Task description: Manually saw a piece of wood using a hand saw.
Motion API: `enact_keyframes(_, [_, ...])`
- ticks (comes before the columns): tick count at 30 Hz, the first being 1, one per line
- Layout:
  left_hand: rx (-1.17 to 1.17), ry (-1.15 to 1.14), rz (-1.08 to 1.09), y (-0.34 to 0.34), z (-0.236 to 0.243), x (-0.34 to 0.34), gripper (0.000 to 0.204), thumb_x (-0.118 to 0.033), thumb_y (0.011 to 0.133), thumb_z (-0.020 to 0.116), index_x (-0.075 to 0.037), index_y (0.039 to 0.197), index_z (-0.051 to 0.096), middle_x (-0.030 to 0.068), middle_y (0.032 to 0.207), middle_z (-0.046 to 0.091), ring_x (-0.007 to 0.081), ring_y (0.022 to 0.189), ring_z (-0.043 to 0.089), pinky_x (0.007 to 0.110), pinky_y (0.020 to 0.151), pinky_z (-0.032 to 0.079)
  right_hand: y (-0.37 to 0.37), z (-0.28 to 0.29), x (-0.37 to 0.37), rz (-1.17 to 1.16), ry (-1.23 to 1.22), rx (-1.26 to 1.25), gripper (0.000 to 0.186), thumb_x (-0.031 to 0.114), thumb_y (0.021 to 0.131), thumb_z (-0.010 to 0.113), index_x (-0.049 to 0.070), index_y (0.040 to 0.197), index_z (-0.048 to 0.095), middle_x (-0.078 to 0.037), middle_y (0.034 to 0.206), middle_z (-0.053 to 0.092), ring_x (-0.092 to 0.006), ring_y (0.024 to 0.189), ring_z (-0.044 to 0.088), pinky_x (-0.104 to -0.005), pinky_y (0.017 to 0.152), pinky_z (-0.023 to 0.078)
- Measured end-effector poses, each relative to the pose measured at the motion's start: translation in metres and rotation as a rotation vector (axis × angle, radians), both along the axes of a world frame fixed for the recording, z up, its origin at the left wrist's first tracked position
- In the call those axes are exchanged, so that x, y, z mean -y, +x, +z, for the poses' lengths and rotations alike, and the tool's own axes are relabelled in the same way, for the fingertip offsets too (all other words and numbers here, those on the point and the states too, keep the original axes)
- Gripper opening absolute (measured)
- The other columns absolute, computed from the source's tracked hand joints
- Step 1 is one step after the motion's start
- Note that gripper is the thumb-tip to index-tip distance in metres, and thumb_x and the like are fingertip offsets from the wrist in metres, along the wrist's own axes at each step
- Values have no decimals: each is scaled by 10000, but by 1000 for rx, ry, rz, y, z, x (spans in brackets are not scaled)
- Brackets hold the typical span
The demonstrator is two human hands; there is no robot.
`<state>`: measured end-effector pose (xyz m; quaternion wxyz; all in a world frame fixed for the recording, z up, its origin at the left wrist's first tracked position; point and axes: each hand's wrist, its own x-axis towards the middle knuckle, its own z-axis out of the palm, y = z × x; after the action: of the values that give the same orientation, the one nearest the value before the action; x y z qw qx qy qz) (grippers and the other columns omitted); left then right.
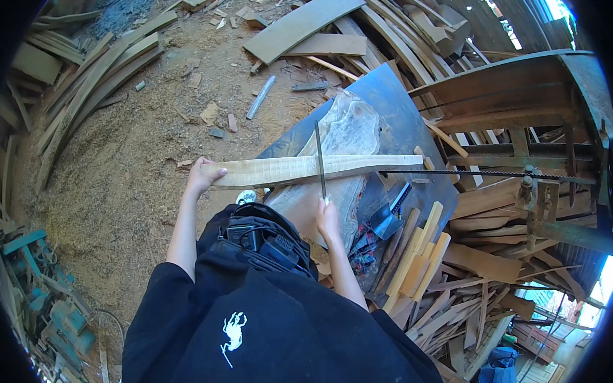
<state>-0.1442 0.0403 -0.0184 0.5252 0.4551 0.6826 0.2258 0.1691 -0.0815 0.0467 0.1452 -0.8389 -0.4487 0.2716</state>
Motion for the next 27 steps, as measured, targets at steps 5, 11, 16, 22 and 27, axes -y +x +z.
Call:
enact_keyframes(5, [30, 13, 17, 2, 3, 1, 448, -255, 573, 797, -67, 832, 484, 84, 795, 591, 158, 729, 555, 295, 659, 461, -2, -19, -11, 3, 43, 83, 364, 313, 884, 362, -22, 889, 506, -286, 754, 558, -454, 730, 534, -520, 650, 398])
enact_keyframes(11, [-16, 34, 25, -4, -3, 5, 465, -269, 567, 800, -66, 840, 483, 85, 789, 592, 164, 725, 555, 304, 663, 460, -11, 10, 77, -32, -62, 40, 322, 289, 877, 388, -16, 877, 491, -298, 721, 548, -462, 711, 530, -528, 618, 398])
enact_keyframes(16, [-6, 15, 18, -3, 4, 4, 475, -284, 564, 800, -66, 843, 484, 91, 789, 590, 167, 728, 555, 310, 664, 460, -4, 10, 58, -10, -95, 52, 315, 283, 880, 380, -12, 879, 490, -292, 714, 551, -462, 706, 532, -524, 615, 402])
enact_keyframes(22, [3, 11, -13, -2, -12, -1, 475, -301, 570, 795, -64, 844, 487, 82, 790, 589, 164, 724, 554, 303, 658, 459, 5, -21, -25, 12, -2, 34, 332, 284, 876, 391, -32, 871, 494, -281, 781, 553, -438, 768, 531, -472, 650, 408])
enact_keyframes(27, [31, 4, -14, -6, -16, 2, 474, -306, 575, 791, -65, 847, 487, 77, 795, 586, 162, 724, 552, 300, 659, 457, -1, -6, 11, -7, -33, 5, 360, 310, 881, 377, -29, 862, 498, -293, 761, 552, -452, 751, 532, -514, 655, 401])
